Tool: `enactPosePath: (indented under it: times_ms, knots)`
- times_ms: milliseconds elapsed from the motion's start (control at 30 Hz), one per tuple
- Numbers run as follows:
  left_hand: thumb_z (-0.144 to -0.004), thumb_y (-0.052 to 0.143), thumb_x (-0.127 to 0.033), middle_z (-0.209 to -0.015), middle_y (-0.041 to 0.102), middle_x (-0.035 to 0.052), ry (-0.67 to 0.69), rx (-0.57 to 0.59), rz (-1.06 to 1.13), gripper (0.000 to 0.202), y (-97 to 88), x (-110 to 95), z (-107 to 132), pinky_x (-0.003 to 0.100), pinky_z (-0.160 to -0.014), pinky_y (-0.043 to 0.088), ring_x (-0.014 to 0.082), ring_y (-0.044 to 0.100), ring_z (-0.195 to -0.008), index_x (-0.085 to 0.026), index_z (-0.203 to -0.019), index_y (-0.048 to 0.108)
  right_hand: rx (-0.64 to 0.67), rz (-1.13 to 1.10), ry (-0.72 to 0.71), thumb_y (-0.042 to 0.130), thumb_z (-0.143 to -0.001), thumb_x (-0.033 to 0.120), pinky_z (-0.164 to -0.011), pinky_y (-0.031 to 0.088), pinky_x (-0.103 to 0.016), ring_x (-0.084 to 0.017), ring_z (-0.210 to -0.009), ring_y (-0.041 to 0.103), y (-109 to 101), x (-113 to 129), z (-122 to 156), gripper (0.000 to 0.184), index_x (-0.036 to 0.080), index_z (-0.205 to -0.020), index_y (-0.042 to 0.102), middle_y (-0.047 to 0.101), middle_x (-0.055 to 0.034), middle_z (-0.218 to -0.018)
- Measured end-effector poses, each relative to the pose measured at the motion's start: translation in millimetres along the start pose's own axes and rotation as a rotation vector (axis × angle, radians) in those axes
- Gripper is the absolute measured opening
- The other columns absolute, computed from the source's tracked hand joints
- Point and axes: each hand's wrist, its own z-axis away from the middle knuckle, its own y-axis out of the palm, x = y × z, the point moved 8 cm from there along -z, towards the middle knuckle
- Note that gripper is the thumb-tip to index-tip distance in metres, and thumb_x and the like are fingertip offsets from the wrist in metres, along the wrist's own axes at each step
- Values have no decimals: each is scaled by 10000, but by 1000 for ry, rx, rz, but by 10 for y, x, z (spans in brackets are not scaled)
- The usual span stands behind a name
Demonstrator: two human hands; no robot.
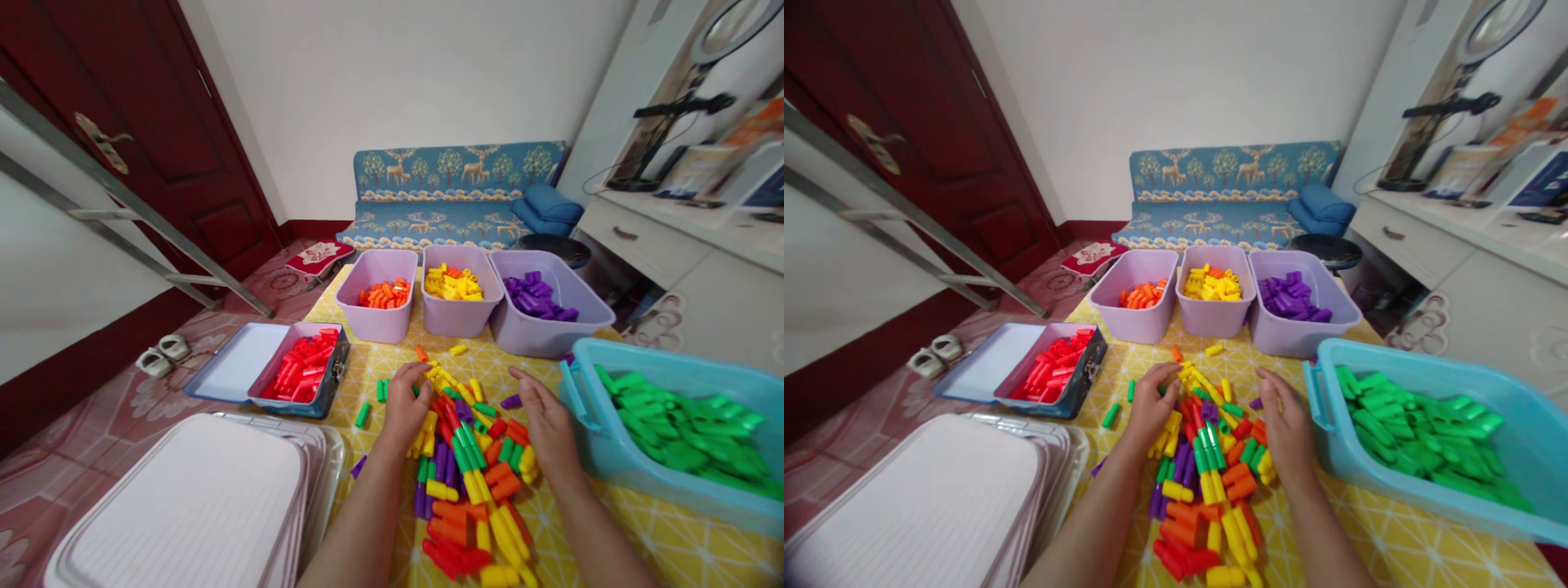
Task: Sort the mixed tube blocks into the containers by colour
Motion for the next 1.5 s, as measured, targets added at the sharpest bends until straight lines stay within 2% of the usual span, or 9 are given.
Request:
enactPosePath:
  times_ms: [167,367,467,567,733,933,1100,1300,1500]
  knots:
    - [-752,548,-82,-1074,669,86,-11,17,-7,305,26,21,0,364,-955,450,205,602,-1038,-163,-1011,688,81,209,-18,358,-862,595,-1118,265,-498,-293,-1310,409,230,-180,-29,622,143,-1228,579,525,-162,-1347]
    - [-757,540,-65,-1091,664,87,-4,25,7,317,39,26,7,347,-965,443,193,596,-1053,-158,-1024,684,413,-60,-47,417,-883,547,-1117,296,-439,-225,-1327,405,710,270,29,567,229,-1350,462,474,-96,-1412]
    - [-758,540,-65,-1070,671,84,-7,23,10,308,31,25,10,341,-952,452,187,604,-1033,-156,-1015,685,439,-66,-86,442,-884,518,-1073,357,-439,-233,-1295,447,668,373,64,555,250,-1369,432,486,-88,-1404]
    - [-755,540,-62,-1048,681,71,-2,10,7,305,15,12,10,341,-937,462,183,614,-1009,-167,-1000,688,343,149,-200,499,-849,508,-1067,342,-487,-276,-1295,434,454,423,188,565,236,-1343,468,499,-106,-1384]
    - [-827,518,-129,-1010,692,71,29,4,-29,230,-40,-126,5,337,-914,471,183,623,-983,-168,-967,696,287,526,-375,646,-689,547,-1059,263,-614,-384,-1373,269,223,498,856,849,262,-1430,344,324,-112,-1502]
    - [-885,496,-255,-1108,642,91,57,-5,-205,246,-328,-437,105,375,-968,444,207,584,-1064,-190,-1053,664,292,698,-441,704,-559,600,-978,248,-717,-473,-1389,121,299,397,1463,1142,265,-1495,142,88,-150,-1566]
    - [-859,534,-370,-1361,456,147,-21,-53,-507,452,-664,-425,677,499,-1039,369,289,431,-1270,-201,-1278,515,255,705,-392,663,-674,521,-1018,260,-669,-409,-1415,99,337,354,1280,1007,261,-1489,131,53,-137,-1573]
    - [-801,574,-499,-1487,324,139,-29,147,-624,699,-473,-208,1439,584,-1081,266,345,256,-1386,-240,-1414,359,303,668,-391,642,-703,551,-1050,209,-663,-381,-1410,165,399,331,1012,924,255,-1469,219,154,-141,-1559]
    - [-742,568,-631,-1528,240,157,-38,212,-649,875,-136,-208,1211,599,-1105,155,358,193,-1406,-217,-1456,280,335,570,-408,503,-837,536,-1079,145,-650,-325,-1394,253,482,267,763,713,256,-1449,270,321,-122,-1504]
